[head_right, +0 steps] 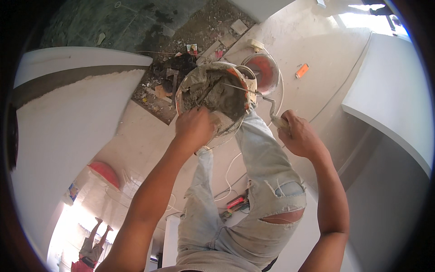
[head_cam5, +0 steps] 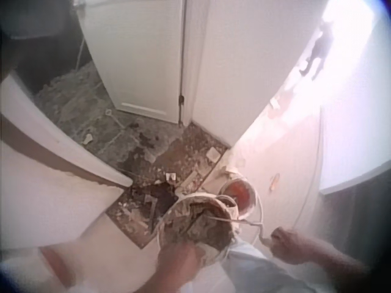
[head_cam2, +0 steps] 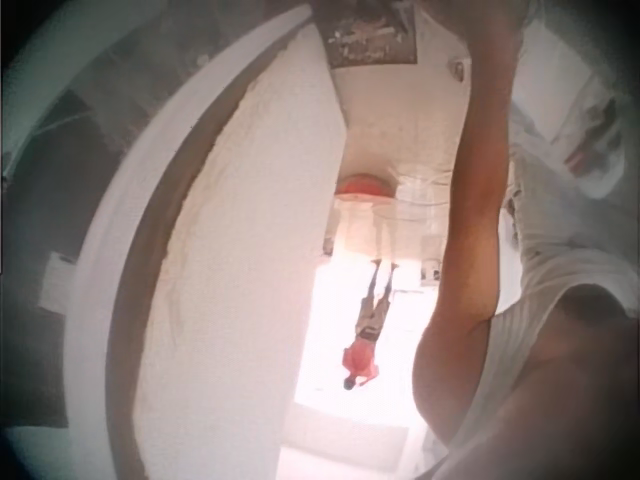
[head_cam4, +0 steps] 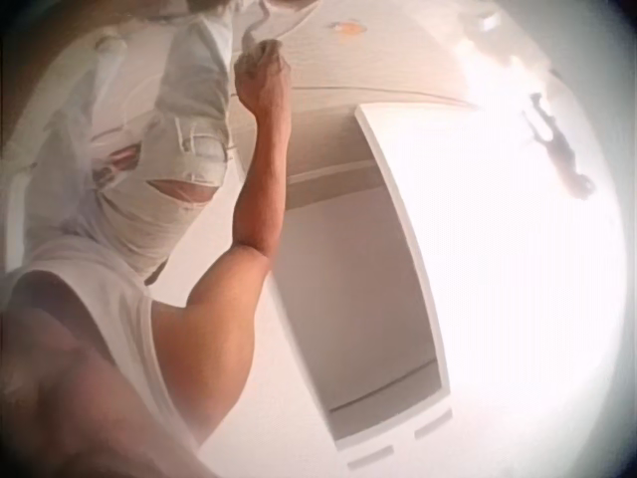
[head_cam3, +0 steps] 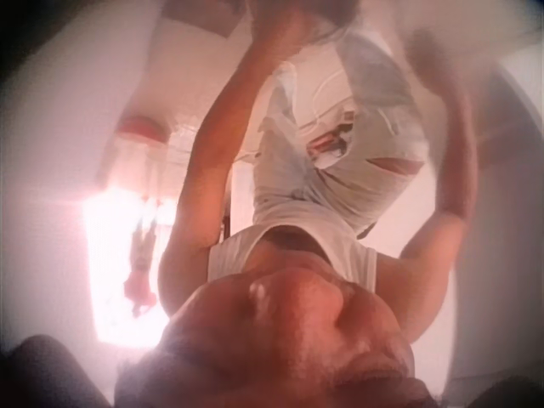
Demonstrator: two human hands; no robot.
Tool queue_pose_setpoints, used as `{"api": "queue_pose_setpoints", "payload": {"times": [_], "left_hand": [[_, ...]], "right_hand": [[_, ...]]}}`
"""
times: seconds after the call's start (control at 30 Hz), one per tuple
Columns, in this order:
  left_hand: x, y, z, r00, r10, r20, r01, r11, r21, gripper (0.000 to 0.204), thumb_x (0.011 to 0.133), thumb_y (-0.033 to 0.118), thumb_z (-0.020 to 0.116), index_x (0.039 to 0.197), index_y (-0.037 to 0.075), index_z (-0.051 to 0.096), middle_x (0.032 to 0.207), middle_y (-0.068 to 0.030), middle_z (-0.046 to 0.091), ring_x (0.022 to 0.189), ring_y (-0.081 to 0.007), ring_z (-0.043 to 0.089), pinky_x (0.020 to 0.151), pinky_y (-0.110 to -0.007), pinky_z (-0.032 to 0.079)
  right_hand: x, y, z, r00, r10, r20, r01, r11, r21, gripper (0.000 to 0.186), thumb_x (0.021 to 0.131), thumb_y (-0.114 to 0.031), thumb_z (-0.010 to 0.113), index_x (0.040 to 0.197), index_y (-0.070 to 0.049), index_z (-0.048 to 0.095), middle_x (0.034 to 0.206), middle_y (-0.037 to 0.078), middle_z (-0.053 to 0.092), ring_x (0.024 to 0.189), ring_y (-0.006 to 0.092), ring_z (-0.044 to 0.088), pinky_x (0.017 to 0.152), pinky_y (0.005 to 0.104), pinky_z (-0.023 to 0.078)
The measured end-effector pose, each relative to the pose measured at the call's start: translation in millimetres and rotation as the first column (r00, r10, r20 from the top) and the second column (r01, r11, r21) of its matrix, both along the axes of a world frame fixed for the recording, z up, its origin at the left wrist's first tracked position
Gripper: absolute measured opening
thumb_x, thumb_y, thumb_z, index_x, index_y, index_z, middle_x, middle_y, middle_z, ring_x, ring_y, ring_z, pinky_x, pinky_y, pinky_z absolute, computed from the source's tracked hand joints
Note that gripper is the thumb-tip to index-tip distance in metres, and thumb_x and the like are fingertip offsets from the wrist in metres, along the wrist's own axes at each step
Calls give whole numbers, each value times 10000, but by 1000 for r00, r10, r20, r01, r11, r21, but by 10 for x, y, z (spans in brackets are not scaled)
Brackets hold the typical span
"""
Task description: The person applies plaster to the wall around a door frame using a trowel and hawk. They repeatedly scoop plaster from a bucket, transfer it to the hawk, and smooth it onto the wall surface.
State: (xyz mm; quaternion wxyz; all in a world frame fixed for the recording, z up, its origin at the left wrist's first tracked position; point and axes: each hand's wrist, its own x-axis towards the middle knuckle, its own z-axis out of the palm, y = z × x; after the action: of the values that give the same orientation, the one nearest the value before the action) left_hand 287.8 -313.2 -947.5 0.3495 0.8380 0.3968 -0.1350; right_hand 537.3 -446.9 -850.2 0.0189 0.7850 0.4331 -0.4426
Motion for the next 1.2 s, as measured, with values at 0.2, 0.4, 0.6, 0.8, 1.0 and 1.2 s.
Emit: {"api": "queue_pose_setpoints", "payload": {"times": [0.2,0.4,0.6,0.8,1.0,1.2], "left_hand": [[-607,-65,511,958,284,-32,-286,946,-150,395,806,209,754,1102,13,580,1058,-202,678,973,-345,667,849,-406,527],[-1327,-154,335,480,876,33,-536,323,-780,422,917,199,696,1262,2,553,1130,-76,676,977,-200,665,847,-335,526],[-1664,-267,144,211,975,-69,-386,18,-922,393,943,132,629,1299,12,517,1199,-78,626,1084,-158,609,941,-332,482],[-1669,-318,-98,98,991,-94,-287,-63,-956,472,942,167,617,1354,12,445,1238,-94,594,1135,-207,587,1000,-363,454],[-1543,-247,-137,4,990,-142,-128,-141,-982,462,973,166,564,1393,41,417,1295,-116,571,1165,-236,586,1003,-403,479],[-1555,-275,-167,-62,973,-224,-45,-227,-973,479,1018,224,464,1461,68,373,1338,-100,557,1171,-236,593,966,-395,517]], "right_hand": [[-212,158,-109,993,80,86,-88,992,90,222,925,-201,616,1065,-34,570,915,216,676,855,418,643,754,481,490],[-432,640,-288,946,228,231,-202,971,-129,236,963,-257,542,1045,-41,592,856,195,687,847,401,666,751,511,504],[-639,639,-571,916,374,147,-361,926,-108,261,956,-255,535,1033,-18,610,831,206,688,826,390,681,767,508,515],[-676,833,-366,890,437,128,-412,893,-183,240,950,-229,533,1012,-15,619,830,197,691,847,384,687,800,490,529],[-768,824,-536,773,623,123,-581,772,-258,208,954,-187,504,983,-2,596,888,199,697,862,355,698,775,474,541],[-680,961,-523,956,252,-152,-288,902,-321,296,964,-267,533,947,9,638,851,230,683,863,386,687,753,492,536]]}}
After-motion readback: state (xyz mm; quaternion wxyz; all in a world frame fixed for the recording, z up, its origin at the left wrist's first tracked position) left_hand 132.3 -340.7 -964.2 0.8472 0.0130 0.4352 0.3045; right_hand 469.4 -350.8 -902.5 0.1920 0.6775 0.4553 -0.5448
